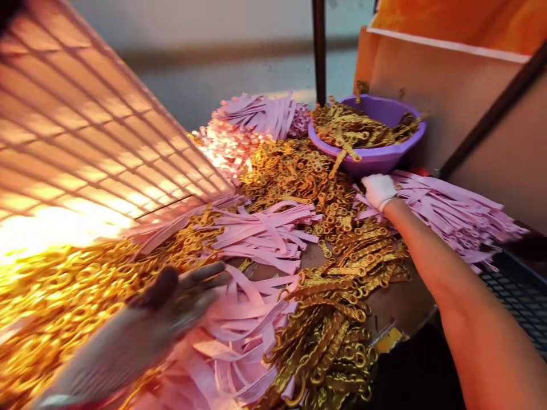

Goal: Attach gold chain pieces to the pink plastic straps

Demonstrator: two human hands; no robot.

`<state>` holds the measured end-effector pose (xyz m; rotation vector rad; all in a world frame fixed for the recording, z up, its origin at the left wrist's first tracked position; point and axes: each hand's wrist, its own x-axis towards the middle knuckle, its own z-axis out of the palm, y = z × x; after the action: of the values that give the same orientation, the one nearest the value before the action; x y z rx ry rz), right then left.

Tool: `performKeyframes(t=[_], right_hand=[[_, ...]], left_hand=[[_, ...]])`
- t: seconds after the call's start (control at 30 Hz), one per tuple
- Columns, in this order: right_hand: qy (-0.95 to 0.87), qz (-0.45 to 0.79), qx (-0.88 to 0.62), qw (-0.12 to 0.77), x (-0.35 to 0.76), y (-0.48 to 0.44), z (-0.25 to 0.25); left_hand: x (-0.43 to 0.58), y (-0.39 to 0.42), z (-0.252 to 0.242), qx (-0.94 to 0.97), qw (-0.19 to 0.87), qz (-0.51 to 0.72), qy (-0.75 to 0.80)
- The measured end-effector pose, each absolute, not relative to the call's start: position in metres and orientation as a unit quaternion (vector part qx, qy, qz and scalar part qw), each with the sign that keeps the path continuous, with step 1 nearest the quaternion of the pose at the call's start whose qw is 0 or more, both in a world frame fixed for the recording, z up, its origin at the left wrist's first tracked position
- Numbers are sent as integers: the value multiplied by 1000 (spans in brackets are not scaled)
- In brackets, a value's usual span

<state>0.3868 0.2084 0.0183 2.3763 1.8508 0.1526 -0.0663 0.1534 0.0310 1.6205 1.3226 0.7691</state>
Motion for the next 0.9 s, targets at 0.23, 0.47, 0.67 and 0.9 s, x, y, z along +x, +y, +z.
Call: performKeyframes(t=[0.23, 0.47, 0.67, 0.9], right_hand=[[609, 132, 779, 74, 401, 205, 2], [671, 28, 692, -266, 320, 149, 13], [748, -316, 502, -296, 200, 113, 17], [793, -224, 527, -209, 183, 108, 17]], left_hand=[[-49, 148, 22, 268, 825, 299, 396], [-40, 139, 13, 420, 730, 290, 455], [-19, 135, 14, 496, 680, 297, 451], [-19, 134, 18, 473, 694, 311, 445]])
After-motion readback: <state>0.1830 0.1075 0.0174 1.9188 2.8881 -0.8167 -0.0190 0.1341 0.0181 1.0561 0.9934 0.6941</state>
